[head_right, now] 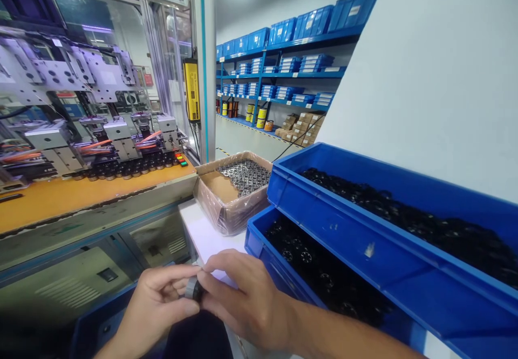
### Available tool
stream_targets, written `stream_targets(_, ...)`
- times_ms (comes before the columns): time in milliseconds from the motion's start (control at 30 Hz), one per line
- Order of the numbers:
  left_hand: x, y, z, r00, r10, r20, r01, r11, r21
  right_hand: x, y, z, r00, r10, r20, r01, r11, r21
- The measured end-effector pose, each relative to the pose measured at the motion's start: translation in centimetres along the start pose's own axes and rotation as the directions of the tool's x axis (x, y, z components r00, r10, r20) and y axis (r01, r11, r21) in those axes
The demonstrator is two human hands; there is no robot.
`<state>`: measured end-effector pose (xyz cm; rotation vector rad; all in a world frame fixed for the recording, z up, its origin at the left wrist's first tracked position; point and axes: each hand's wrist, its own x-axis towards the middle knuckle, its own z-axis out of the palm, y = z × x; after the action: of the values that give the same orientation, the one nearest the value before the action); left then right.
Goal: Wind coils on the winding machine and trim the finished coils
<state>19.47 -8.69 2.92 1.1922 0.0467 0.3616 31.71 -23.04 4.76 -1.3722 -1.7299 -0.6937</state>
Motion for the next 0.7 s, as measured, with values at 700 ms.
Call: stream_targets(700,0.2,-0.5,0.3,0.899,0.435,0.05,-0.419,0.821,0.387,-0.3,-1.6,-1.0,0.993,0.106,0.048,-0.102,0.992,-0.073)
